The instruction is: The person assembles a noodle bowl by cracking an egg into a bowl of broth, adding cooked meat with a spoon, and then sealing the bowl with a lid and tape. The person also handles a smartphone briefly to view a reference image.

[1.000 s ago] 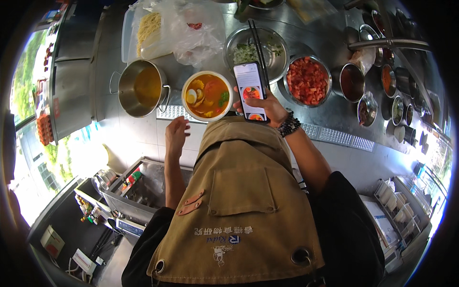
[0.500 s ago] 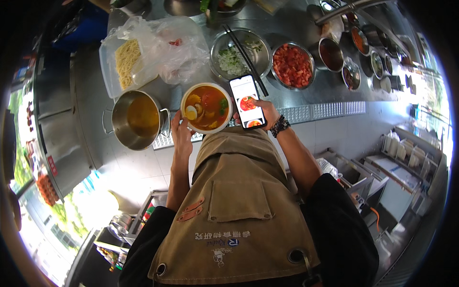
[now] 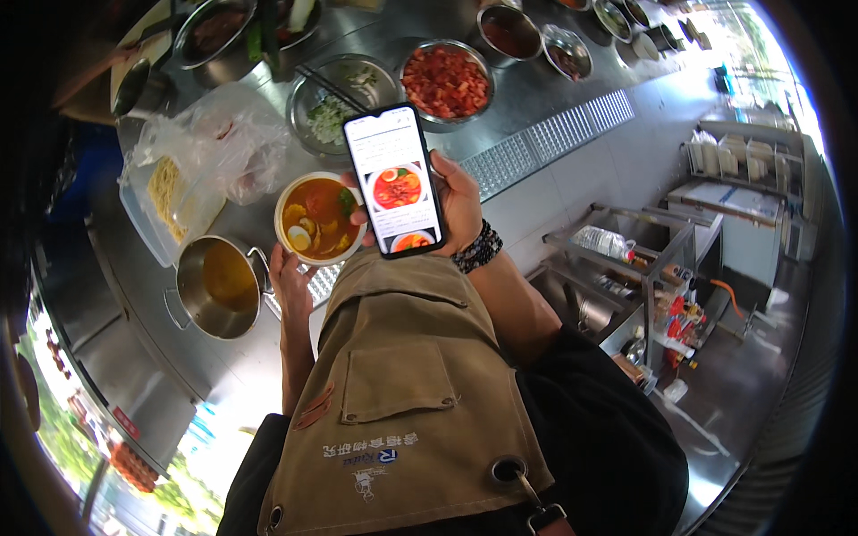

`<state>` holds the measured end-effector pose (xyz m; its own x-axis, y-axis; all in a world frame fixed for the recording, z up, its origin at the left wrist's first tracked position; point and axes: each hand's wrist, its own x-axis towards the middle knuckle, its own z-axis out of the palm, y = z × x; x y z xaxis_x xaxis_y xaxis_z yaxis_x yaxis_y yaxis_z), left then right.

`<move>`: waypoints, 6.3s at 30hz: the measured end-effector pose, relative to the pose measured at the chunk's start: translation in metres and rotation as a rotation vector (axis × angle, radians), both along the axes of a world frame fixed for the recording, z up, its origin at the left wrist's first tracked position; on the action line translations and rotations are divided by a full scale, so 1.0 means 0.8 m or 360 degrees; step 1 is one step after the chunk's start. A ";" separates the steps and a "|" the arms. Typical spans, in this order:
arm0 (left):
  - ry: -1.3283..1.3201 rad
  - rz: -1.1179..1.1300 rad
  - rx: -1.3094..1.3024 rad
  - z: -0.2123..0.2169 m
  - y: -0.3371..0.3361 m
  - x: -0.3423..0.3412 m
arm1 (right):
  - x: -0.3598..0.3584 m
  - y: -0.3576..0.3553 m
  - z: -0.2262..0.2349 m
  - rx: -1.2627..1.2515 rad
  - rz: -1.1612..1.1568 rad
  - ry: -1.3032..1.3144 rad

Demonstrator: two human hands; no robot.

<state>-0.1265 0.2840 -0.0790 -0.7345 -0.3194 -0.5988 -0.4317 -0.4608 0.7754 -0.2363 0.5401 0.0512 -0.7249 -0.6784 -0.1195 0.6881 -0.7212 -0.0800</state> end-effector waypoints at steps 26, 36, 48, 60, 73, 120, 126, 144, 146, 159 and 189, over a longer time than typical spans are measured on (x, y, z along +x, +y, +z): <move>0.0209 -0.0289 -0.0122 -0.025 -0.011 0.008 | 0.105 -0.023 0.110 -0.0047 -0.0043 0.0047; 0.0009 -0.0035 -0.0002 0.002 0.002 0.003 | 0.114 -0.009 0.095 0.0097 -0.0010 0.0112; 0.0063 0.0001 -0.0027 -0.002 0.006 0.009 | 0.115 0.100 0.094 0.1713 0.1845 0.1209; 0.0084 0.0167 0.0041 0.007 0.015 0.005 | 0.115 0.081 0.113 0.2412 0.2024 0.1833; 0.0421 0.0289 0.0041 -0.014 0.019 0.006 | 0.065 0.018 -0.026 0.2989 0.0877 0.1968; 0.0412 0.0655 0.0199 0.113 0.099 0.064 | -0.064 0.015 -0.028 0.1701 0.0654 0.1257; 0.0537 0.0844 0.0079 0.119 0.017 0.113 | -0.061 -0.130 -0.033 0.1428 0.0925 0.1270; 0.0408 0.1145 0.0065 0.097 -0.099 0.165 | -0.040 -0.330 -0.051 0.1510 0.1314 0.1417; 0.0407 0.1171 0.0077 0.095 -0.100 0.164 | -0.040 -0.334 -0.052 0.1532 0.1329 0.1405; 0.0324 0.1172 0.0107 0.092 -0.107 0.159 | -0.045 -0.344 -0.061 0.1561 0.1375 0.1336; 0.0261 0.1158 0.0097 0.091 -0.120 0.158 | -0.050 -0.349 -0.068 0.1557 0.1420 0.1350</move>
<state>-0.0005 0.1883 -0.0060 -0.4314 -0.7286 -0.5320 0.1173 -0.6300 0.7677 -0.2759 0.2606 -0.0035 -0.2297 -0.8137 -0.5339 0.3610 0.4382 -0.8232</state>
